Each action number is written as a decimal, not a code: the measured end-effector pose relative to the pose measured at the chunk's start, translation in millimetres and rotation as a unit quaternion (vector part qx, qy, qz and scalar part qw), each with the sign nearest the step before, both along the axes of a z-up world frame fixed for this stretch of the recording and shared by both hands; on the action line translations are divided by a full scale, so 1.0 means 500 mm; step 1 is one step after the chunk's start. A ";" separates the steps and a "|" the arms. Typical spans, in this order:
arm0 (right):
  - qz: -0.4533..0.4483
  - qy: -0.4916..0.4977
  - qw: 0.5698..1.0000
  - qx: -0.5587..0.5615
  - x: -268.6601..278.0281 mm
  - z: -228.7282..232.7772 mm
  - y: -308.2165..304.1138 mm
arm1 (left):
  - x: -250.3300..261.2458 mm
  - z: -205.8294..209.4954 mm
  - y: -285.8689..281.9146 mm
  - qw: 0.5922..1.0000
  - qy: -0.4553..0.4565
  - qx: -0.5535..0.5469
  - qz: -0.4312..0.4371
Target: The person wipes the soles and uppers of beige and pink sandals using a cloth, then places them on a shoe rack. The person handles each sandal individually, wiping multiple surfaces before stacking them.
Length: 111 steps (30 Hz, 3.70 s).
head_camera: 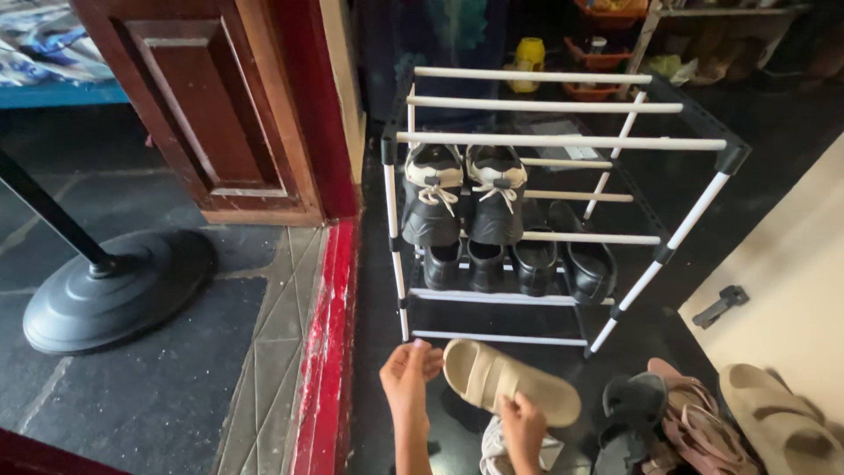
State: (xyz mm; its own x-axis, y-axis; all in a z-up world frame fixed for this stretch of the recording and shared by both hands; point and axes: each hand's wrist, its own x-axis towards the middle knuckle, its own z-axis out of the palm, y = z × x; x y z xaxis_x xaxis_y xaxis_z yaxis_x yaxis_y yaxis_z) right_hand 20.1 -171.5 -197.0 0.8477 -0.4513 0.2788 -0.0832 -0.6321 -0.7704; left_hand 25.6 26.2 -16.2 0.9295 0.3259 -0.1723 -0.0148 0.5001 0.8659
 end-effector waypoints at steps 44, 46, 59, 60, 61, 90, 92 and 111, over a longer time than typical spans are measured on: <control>0.057 -0.355 0.911 -0.201 -0.128 0.497 -0.048 | -0.088 0.247 -0.124 0.860 -0.293 0.415 0.049; 0.031 -0.382 0.903 -0.192 -0.135 0.495 -0.058 | -0.090 0.255 -0.143 0.859 -0.315 0.402 0.025; -0.176 -0.339 0.887 -0.260 0.033 0.609 -0.159 | -0.088 0.193 -0.142 0.891 -0.202 0.406 -0.010; -0.173 -0.342 0.887 -0.257 0.064 0.622 -0.158 | -0.085 0.188 -0.142 0.891 -0.200 0.407 -0.009; -0.170 -0.344 0.887 -0.255 0.092 0.634 -0.158 | -0.082 0.182 -0.142 0.895 -0.193 0.403 -0.012; 0.049 -0.360 0.892 -0.269 0.181 0.666 -0.243 | -0.010 0.078 -0.159 0.910 -0.170 0.379 0.015; 0.139 -0.319 0.882 -0.319 0.126 0.690 -0.310 | -0.004 0.080 -0.170 0.909 -0.181 0.376 0.008; -0.319 0.219 0.916 -0.107 -0.127 0.349 -0.931 | 0.087 -0.126 -0.281 0.845 -0.161 0.488 -0.148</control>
